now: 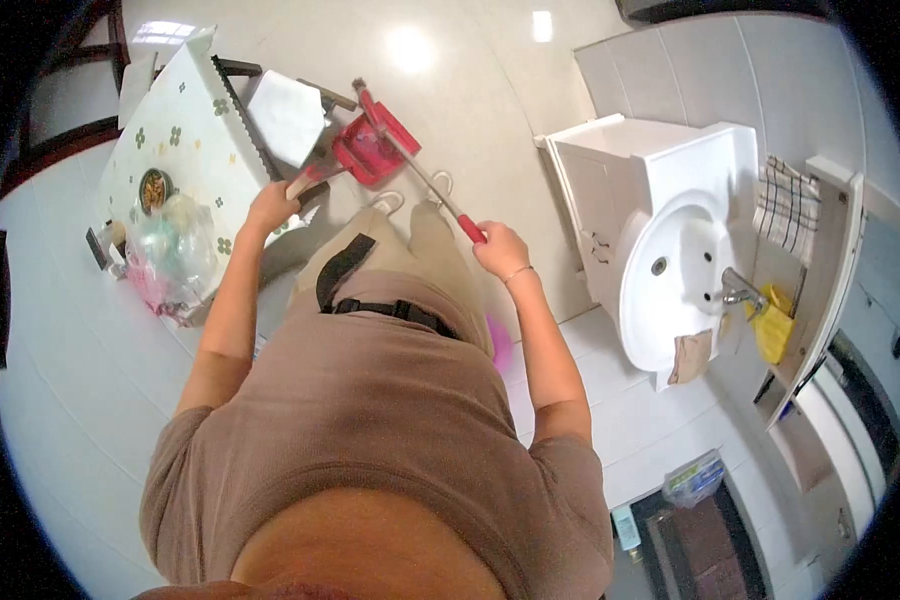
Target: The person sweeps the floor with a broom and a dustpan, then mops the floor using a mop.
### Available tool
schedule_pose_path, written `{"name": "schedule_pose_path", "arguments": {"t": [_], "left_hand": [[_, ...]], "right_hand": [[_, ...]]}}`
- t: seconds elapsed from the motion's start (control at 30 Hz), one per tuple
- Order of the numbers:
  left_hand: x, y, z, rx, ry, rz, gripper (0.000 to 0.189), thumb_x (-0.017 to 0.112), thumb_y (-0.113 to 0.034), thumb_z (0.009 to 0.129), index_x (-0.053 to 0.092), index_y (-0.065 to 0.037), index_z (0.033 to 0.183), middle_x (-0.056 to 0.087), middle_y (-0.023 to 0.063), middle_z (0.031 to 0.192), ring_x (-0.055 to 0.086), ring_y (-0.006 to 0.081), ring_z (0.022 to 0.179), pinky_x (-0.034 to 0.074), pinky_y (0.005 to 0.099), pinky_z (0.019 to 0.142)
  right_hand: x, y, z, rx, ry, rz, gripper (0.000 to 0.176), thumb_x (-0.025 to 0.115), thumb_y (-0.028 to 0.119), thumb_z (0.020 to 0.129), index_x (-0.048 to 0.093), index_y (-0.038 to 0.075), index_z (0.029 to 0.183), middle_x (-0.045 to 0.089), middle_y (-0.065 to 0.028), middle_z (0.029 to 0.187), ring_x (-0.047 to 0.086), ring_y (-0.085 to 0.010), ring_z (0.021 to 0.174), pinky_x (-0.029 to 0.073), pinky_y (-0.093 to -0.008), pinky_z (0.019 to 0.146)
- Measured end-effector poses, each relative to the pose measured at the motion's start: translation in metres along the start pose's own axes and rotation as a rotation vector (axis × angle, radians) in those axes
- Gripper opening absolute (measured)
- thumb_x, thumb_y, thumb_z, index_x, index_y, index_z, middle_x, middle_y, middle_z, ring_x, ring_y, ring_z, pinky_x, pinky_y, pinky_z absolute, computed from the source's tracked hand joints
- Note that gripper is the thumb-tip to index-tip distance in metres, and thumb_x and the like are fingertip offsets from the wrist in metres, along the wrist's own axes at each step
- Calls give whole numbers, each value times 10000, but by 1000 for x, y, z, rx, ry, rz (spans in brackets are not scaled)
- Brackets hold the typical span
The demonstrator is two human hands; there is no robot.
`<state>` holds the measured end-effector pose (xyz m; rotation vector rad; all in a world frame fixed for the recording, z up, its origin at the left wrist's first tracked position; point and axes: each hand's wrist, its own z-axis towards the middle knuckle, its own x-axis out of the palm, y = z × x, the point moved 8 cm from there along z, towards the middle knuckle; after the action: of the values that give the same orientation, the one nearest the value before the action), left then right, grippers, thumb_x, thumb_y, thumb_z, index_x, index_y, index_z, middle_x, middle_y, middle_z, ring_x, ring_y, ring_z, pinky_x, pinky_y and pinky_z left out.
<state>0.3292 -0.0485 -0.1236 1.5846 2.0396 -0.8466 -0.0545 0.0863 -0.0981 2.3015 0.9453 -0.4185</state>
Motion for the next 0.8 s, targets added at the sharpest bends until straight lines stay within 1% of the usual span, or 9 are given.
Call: {"name": "schedule_pose_path", "arguments": {"t": [0.07, 0.17, 0.23, 0.33, 0.43, 0.57, 0.63, 0.73, 0.8], "left_hand": [[4, 7, -10, -45, 6, -64, 309, 574, -231, 683, 628, -54, 930, 639, 177, 851, 619, 312, 812, 471, 390, 736], [21, 26, -16, -116, -23, -195, 327, 571, -224, 673, 627, -37, 936, 638, 191, 838, 620, 320, 794, 467, 388, 725], [32, 39, -17, -115, -137, -283, 346, 569, -220, 664, 621, -9, 933, 633, 209, 819, 617, 338, 781, 465, 392, 714], [46, 44, -18, -138, -159, -333, 358, 571, -223, 660, 615, 15, 924, 630, 217, 809, 614, 348, 780, 464, 393, 715], [40, 33, -28, -190, -164, -317, 372, 574, -225, 658, 616, 15, 940, 631, 219, 818, 618, 340, 786, 466, 388, 719], [38, 28, -30, -222, -192, -297, 362, 580, -229, 658, 621, 3, 933, 633, 210, 824, 620, 333, 798, 466, 389, 725], [38, 22, -28, -227, -200, -324, 357, 581, -230, 658, 622, -1, 929, 634, 209, 825, 618, 336, 802, 466, 391, 730], [37, 19, -22, -206, -221, -327, 344, 574, -242, 671, 623, -6, 916, 630, 219, 853, 611, 349, 827, 464, 403, 742], [32, 9, -23, -199, -229, -323, 335, 563, -254, 686, 624, -8, 904, 624, 227, 877, 602, 364, 848, 460, 420, 751]], "right_hand": [[-29, 18, 5, -63, -57, -107, 290, 500, 156, 721, 633, 83, 969, 636, -188, 874, 609, -340, 834, 476, -423, 741], [-57, 47, 44, -191, -183, -423, 191, 483, 106, 738, 594, 56, 886, 639, -165, 792, 620, -342, 763, 479, -447, 684], [-73, 86, 69, -236, -182, -570, 182, 480, 99, 754, 594, 54, 888, 643, -160, 792, 628, -323, 740, 489, -426, 656], [-67, 100, 148, -345, -232, -718, 186, 479, 99, 774, 630, 60, 877, 653, -143, 811, 641, -292, 739, 499, -397, 633], [-49, 109, 180, -399, -129, -871, 196, 481, 105, 796, 669, 83, 848, 661, -130, 835, 651, -266, 761, 508, -377, 639], [-12, 79, 136, -462, 2, -962, 204, 486, 119, 812, 689, 116, 828, 668, -110, 850, 657, -249, 785, 517, -364, 645], [-3, 55, 96, -420, 52, -939, 191, 497, 116, 796, 683, 90, 825, 664, -119, 851, 653, -256, 799, 514, -368, 658], [-24, 47, 45, -412, 143, -931, 185, 505, 101, 766, 674, 87, 841, 656, -133, 858, 643, -272, 806, 508, -382, 669], [-58, 33, 27, -302, 175, -731, 207, 502, 89, 732, 661, 103, 864, 647, -150, 851, 626, -300, 807, 496, -401, 691]]}}
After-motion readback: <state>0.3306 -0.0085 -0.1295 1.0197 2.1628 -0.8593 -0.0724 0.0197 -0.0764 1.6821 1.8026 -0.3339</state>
